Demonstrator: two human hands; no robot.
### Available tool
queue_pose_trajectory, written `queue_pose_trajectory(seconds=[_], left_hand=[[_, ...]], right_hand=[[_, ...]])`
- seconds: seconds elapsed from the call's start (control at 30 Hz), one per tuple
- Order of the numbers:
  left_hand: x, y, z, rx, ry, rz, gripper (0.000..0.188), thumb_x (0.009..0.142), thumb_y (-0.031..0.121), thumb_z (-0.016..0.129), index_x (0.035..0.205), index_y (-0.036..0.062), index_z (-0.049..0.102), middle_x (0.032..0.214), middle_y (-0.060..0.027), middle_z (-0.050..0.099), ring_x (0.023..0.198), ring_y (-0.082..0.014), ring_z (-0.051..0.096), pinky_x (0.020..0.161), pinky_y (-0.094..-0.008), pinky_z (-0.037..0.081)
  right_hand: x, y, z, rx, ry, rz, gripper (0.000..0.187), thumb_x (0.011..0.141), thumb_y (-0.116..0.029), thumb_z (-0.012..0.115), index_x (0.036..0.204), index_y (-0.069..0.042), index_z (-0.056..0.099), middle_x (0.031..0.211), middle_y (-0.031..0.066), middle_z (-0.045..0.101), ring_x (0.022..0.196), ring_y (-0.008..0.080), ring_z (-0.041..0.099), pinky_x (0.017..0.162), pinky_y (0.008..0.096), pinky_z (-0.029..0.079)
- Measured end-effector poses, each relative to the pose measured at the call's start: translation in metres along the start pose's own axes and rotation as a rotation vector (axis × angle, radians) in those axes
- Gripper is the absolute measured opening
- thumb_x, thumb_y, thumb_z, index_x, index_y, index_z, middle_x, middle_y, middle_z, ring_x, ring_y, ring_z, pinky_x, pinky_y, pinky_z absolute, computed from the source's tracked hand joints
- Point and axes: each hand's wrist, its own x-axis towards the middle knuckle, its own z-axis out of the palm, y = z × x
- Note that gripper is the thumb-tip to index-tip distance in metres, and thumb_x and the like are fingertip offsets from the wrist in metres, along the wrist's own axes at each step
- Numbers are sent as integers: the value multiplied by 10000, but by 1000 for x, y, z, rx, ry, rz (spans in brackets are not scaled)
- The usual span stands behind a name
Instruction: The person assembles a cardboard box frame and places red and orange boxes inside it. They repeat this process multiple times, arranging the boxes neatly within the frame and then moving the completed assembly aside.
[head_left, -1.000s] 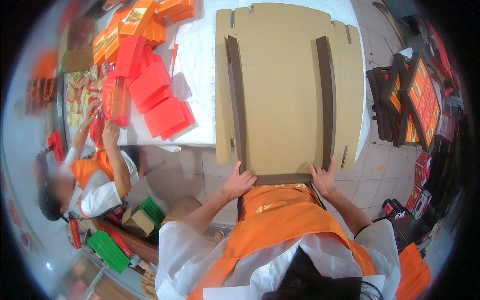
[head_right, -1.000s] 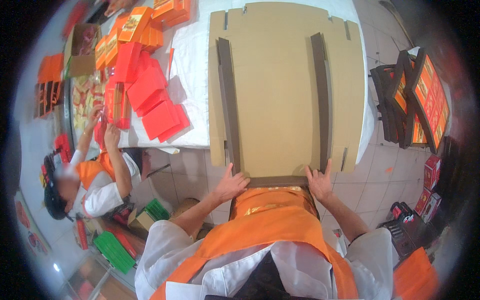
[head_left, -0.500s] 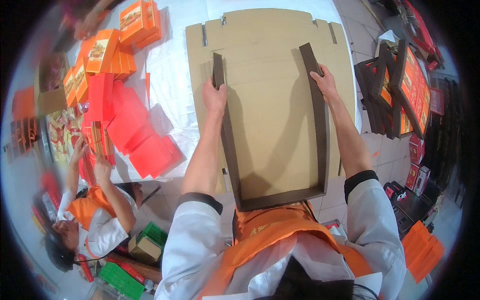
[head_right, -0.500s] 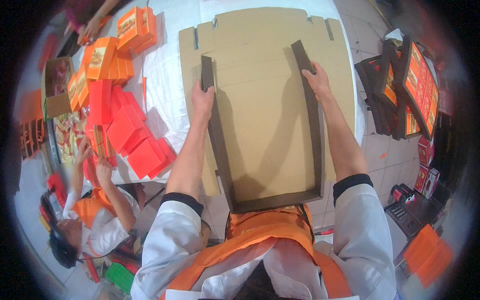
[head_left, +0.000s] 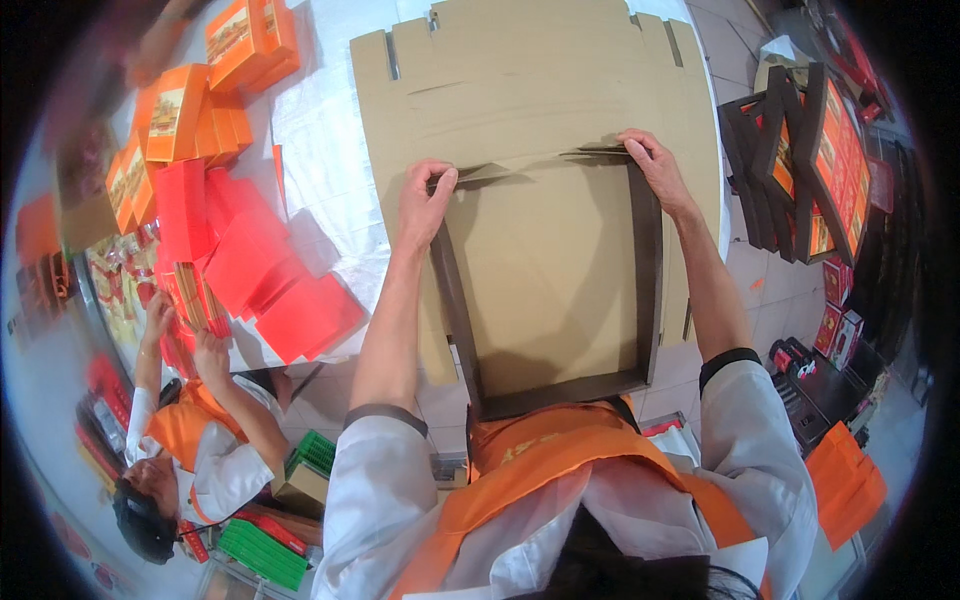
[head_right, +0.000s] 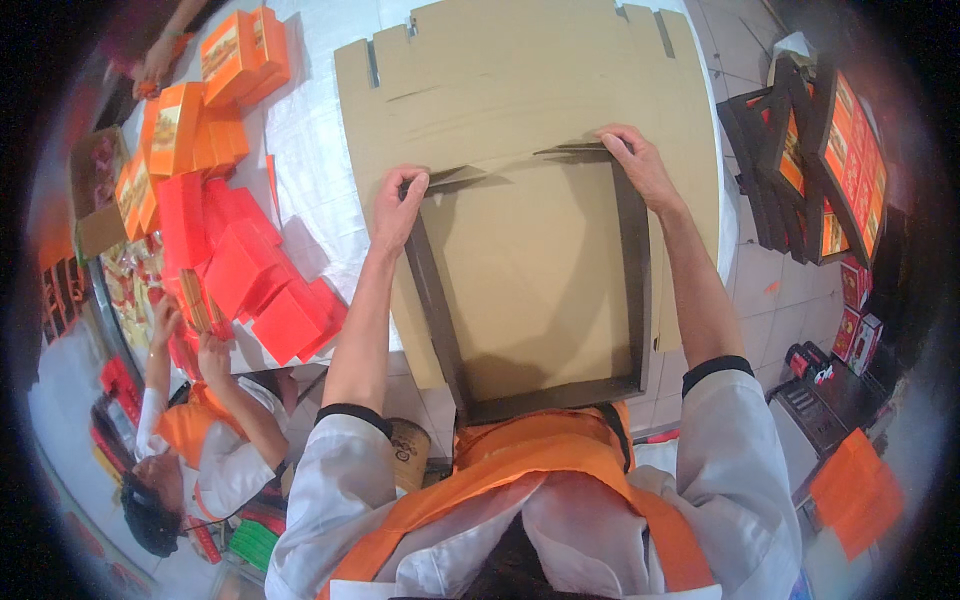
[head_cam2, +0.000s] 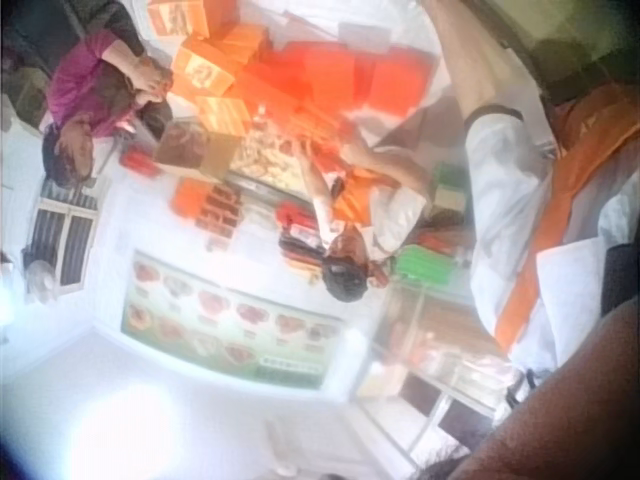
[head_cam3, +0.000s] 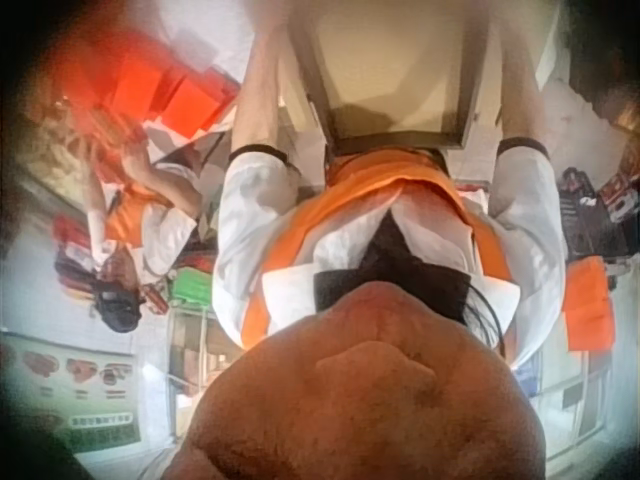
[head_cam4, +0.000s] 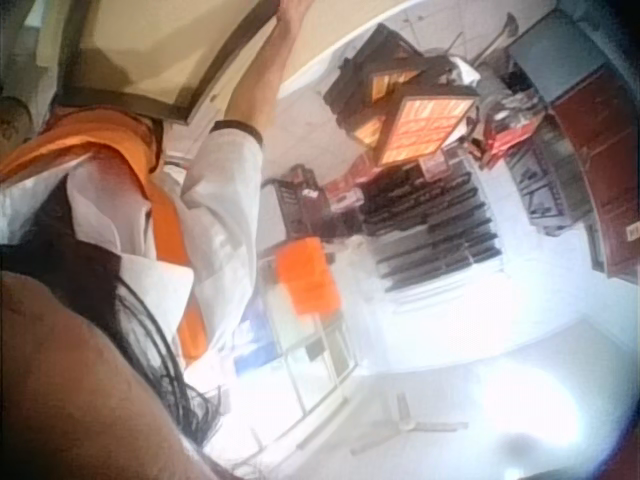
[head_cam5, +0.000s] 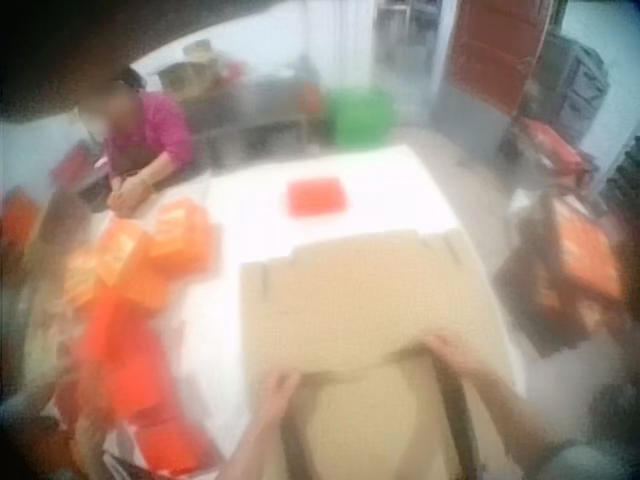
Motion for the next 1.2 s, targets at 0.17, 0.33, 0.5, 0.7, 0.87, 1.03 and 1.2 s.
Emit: queue_pose_trajectory(seconds=[0.17, 0.33, 0.5, 0.7, 0.87, 1.03, 1.2], left_hand=[[-5, 0, 15, 125, 176, 73, 216, 852, 204, 663, 894, 1, 599, 1119, -115, 519, 979, -224, 542, 861, -310, 445], [-3, 7, 14, 256, 267, 41, 272, 806, 227, 717, 873, -1, 586, 1126, -152, 511, 1027, -257, 521, 897, -344, 431], [1, 16, 7, 99, 238, -321, 565, 729, 268, 772, 1115, -44, 502, 1212, -187, 471, 1131, -261, 476, 948, -351, 398], [8, 18, 0, 34, 142, -364, 861, 731, 303, 775, 1371, -41, 311, 1195, -165, 464, 1129, -253, 452, 977, -341, 361], [14, 3, -10, -89, 41, -307, 813, 691, 298, 798, 1290, -33, 359, 1090, -101, 428, 1043, -222, 444, 903, -337, 389], [12, -13, -4, -6, 191, -103, 628, 655, 300, 830, 1043, -4, 440, 983, -71, 419, 889, -191, 443, 784, -320, 409], [2, -15, 2, 380, 258, 236, 394, 690, 105, 791, 929, 36, 484, 912, -101, 461, 819, -250, 459, 760, -338, 414]], right_hand=[[-1, 12, 12, -167, 173, -25, 287, 899, -288, 584, 932, -6, 623, 1036, 67, 599, 980, 163, 544, 881, 280, 413], [0, 19, 10, -137, 194, 37, 271, 870, -283, 624, 874, -12, 625, 1072, 73, 593, 1024, 184, 537, 914, 291, 401], [0, 21, 10, -98, 276, 22, 433, 828, -302, 678, 1139, -27, 557, 1351, 143, 444, 1267, 255, 400, 1032, 360, 330], [1, 18, 10, 27, 216, 118, 919, 816, -342, 692, 1450, 10, 128, 1459, 214, 275, 1368, 285, 264, 1097, 397, 246], [1, 12, 8, 33, 189, 123, 915, 832, -345, 680, 1459, 7, 113, 1480, 217, 241, 1379, 267, 244, 1104, 375, 231], [2, 12, 6, 136, 158, 123, 720, 860, -302, 658, 1389, 8, 280, 1366, 152, 417, 1277, 222, 383, 1054, 345, 294], [-3, 20, 6, 52, 149, 37, 314, 871, -163, 646, 1129, -28, 528, 1164, 90, 558, 1078, 196, 520, 937, 299, 401]])
